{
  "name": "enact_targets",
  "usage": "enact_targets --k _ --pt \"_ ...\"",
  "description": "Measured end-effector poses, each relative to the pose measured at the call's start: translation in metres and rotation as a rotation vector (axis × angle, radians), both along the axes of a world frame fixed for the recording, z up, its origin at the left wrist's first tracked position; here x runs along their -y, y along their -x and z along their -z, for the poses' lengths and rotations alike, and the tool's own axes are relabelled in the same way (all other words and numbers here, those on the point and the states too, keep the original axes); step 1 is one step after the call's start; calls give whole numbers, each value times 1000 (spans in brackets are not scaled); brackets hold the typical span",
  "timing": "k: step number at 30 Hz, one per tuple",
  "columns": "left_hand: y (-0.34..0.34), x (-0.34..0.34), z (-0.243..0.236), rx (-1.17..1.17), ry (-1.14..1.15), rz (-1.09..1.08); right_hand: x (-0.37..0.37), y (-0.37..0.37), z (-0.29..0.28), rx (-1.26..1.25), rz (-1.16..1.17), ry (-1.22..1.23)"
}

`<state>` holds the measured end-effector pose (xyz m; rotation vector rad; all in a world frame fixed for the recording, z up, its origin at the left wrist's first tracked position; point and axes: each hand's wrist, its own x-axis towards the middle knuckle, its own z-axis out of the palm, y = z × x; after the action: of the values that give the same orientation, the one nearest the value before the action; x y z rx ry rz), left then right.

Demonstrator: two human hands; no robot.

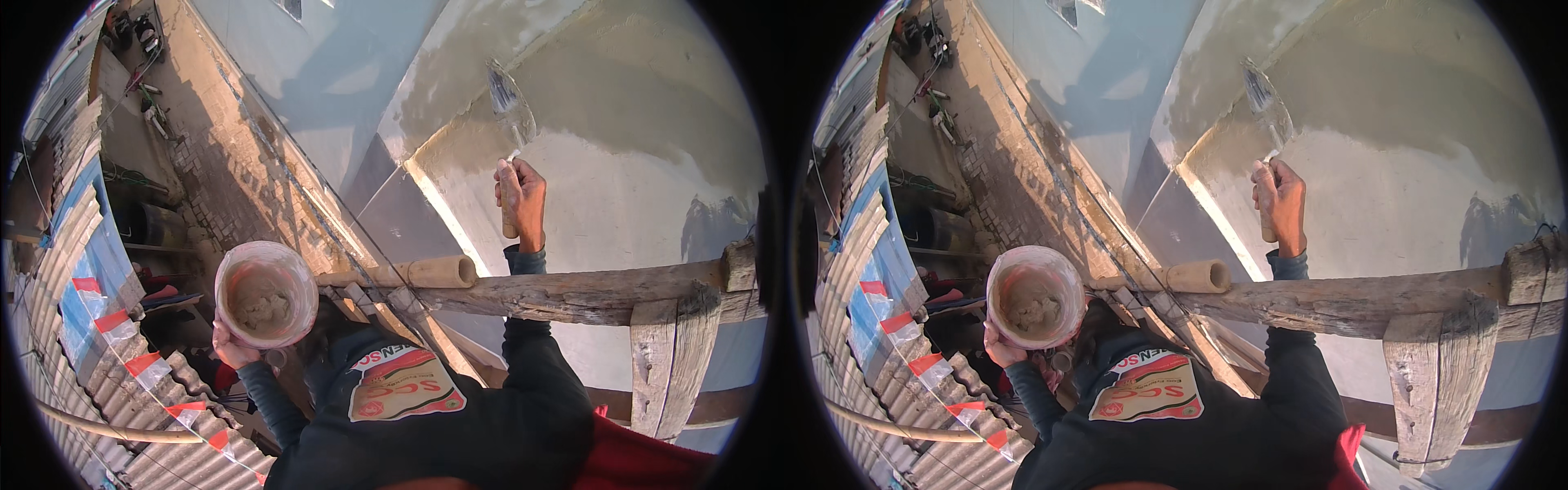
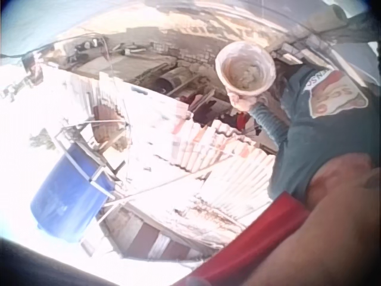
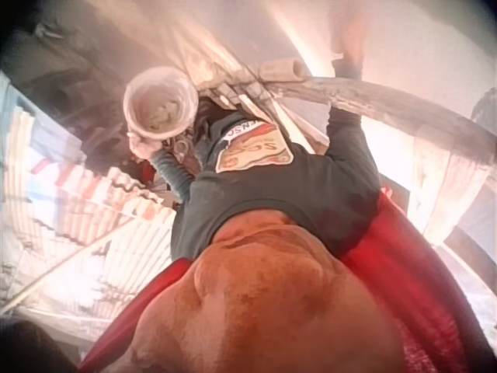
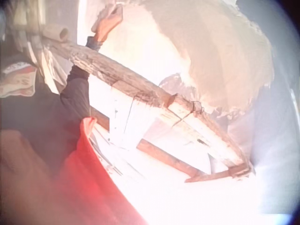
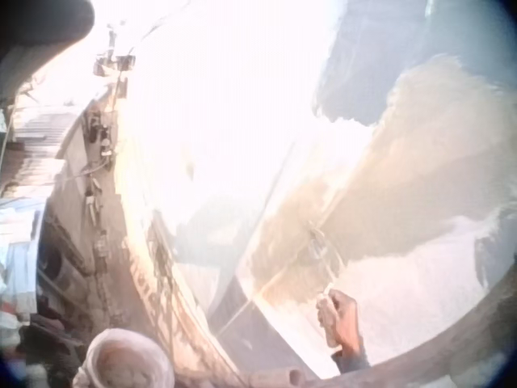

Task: The person scoops plaster from a bucket with a trowel and applies it onto the exterior wall surface, smoothing it across the wall.

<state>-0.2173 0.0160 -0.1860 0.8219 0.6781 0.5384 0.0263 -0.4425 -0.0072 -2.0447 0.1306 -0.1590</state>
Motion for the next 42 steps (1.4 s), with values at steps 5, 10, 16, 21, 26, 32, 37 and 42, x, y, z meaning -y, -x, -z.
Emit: enact_targets --k 5,10,16,21,26,32,37,42 --pt "-8 4 -1 22 65 30 2 23 86 60 -21 -360" --pt "3 -2 -5 -3 17 13 -37 -11 146 94 -54 -420" --pt "30 -8 -6 -179 -70 -77 -42 -33 171 148 -17 -494" --pt "49 -14 1 -245 -76 -158 -48 -36 178 141 -21 -564" --pt "55 -17 8 -233 -54 -124 -53 -41 194 86 23 -540" --pt "57 -16 6 -261 -106 -148 -53 -49 213 99 55 -545" --pt "47 -11 1 -225 -36 -156 -48 -60 233 168 120 -435" --pt "37 -3 -11 -203 -50 -112 -47 -70 248 216 253 -289"
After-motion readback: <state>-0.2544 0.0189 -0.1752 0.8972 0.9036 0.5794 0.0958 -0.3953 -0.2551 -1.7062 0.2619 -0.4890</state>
